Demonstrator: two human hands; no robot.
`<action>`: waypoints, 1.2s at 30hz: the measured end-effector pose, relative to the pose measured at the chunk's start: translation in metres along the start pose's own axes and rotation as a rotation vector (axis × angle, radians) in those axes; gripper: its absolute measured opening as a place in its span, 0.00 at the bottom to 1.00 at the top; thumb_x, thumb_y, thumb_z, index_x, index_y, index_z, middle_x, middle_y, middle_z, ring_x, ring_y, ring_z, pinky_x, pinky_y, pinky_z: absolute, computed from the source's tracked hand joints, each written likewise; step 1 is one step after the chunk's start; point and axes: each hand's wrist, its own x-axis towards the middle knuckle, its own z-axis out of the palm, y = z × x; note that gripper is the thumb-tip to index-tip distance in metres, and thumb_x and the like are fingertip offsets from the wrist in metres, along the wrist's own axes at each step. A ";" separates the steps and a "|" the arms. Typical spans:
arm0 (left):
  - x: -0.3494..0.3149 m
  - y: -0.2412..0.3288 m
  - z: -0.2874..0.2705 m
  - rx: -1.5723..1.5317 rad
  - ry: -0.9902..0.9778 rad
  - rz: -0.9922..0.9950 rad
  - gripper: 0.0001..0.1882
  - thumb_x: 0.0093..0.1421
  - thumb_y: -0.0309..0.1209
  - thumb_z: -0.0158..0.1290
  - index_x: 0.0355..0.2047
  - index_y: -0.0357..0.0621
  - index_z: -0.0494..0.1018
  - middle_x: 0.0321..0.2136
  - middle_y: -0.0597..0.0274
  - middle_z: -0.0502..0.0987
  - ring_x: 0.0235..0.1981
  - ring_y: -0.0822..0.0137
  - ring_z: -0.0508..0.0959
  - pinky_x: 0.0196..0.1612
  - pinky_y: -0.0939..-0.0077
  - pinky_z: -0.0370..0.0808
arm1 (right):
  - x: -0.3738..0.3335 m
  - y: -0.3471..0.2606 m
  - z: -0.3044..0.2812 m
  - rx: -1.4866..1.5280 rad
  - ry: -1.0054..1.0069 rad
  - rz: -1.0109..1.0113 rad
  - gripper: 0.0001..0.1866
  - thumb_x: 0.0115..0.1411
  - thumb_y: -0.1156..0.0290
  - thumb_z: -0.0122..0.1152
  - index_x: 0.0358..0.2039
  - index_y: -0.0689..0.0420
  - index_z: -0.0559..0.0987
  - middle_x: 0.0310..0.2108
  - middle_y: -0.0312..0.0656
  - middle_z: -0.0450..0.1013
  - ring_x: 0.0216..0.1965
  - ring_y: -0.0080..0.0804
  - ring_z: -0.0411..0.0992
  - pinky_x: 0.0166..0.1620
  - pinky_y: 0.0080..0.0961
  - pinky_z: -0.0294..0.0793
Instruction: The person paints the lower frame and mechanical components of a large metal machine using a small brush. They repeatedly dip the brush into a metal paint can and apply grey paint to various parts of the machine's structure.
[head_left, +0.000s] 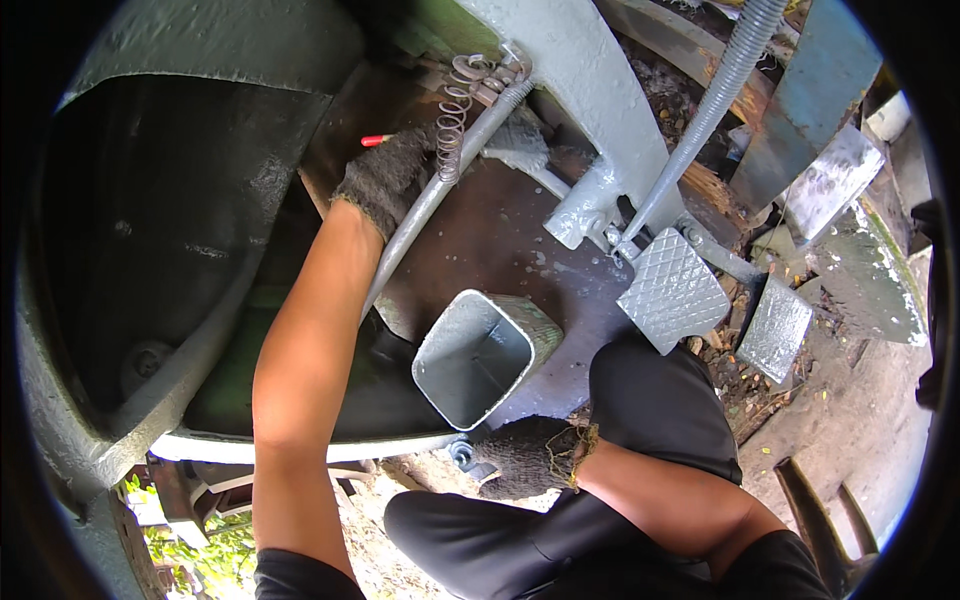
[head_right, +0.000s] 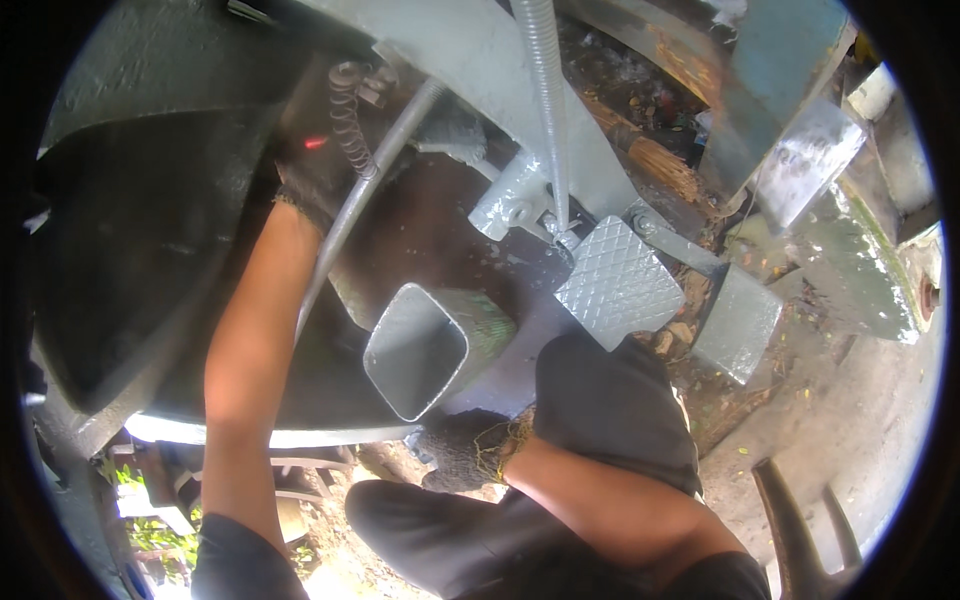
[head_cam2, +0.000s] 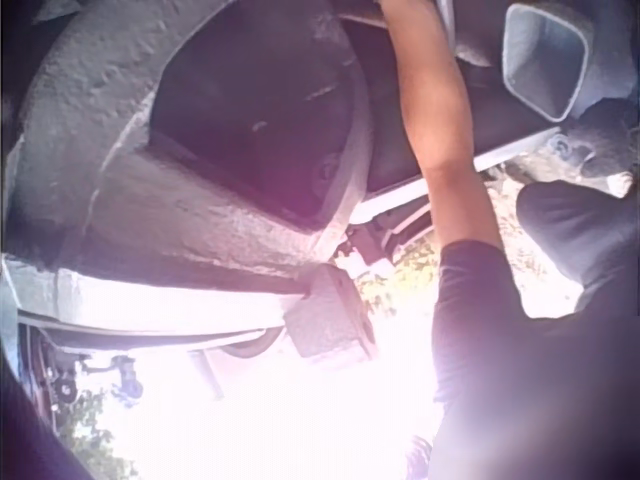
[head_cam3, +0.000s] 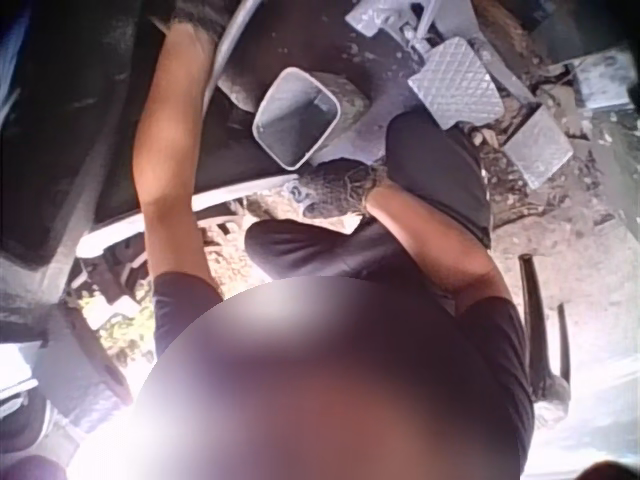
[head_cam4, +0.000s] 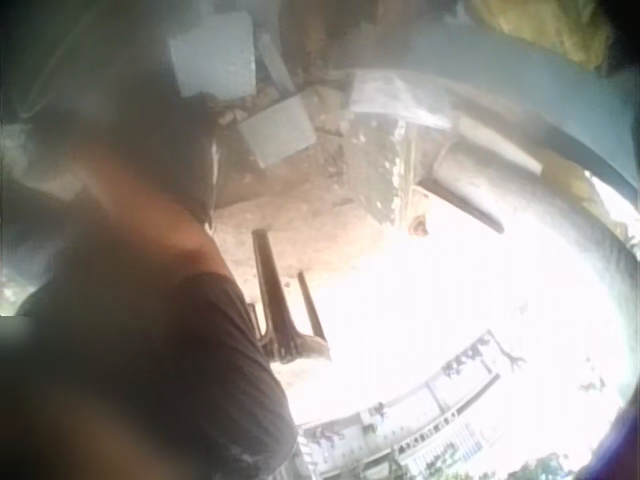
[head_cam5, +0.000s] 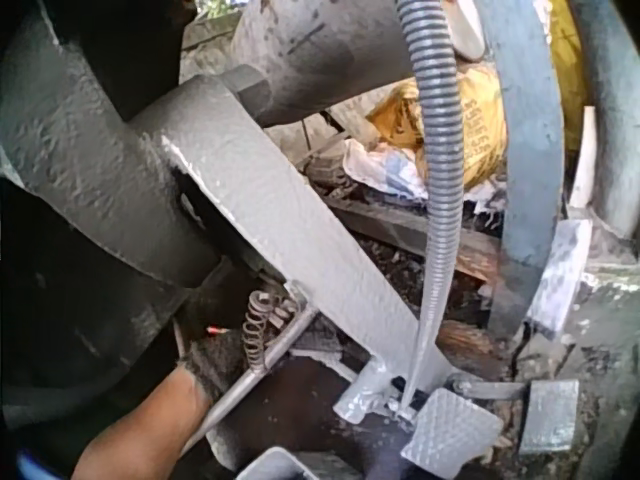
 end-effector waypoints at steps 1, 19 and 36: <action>-0.002 -0.001 0.003 -0.001 0.023 0.003 0.15 0.75 0.38 0.52 0.51 0.40 0.78 0.43 0.56 0.83 0.41 0.62 0.84 0.47 0.69 0.85 | 0.001 -0.001 -0.002 -0.025 -0.035 -0.008 0.29 0.61 0.50 0.71 0.56 0.52 0.77 0.46 0.51 0.81 0.46 0.54 0.82 0.51 0.46 0.81; -0.019 0.006 -0.025 0.461 0.318 0.089 0.13 0.71 0.32 0.58 0.52 0.41 0.78 0.40 0.55 0.82 0.37 0.63 0.83 0.42 0.69 0.85 | 0.003 -0.004 -0.024 -0.052 -0.139 0.048 0.31 0.62 0.51 0.69 0.59 0.57 0.76 0.51 0.53 0.80 0.52 0.53 0.80 0.58 0.45 0.79; -0.004 -0.002 -0.027 1.886 -0.164 0.367 0.17 0.69 0.33 0.60 0.56 0.44 0.80 0.46 0.52 0.86 0.47 0.60 0.83 0.55 0.65 0.77 | 0.001 -0.022 -0.040 -0.065 -0.150 0.082 0.29 0.62 0.51 0.67 0.58 0.55 0.80 0.50 0.54 0.82 0.53 0.54 0.81 0.58 0.48 0.79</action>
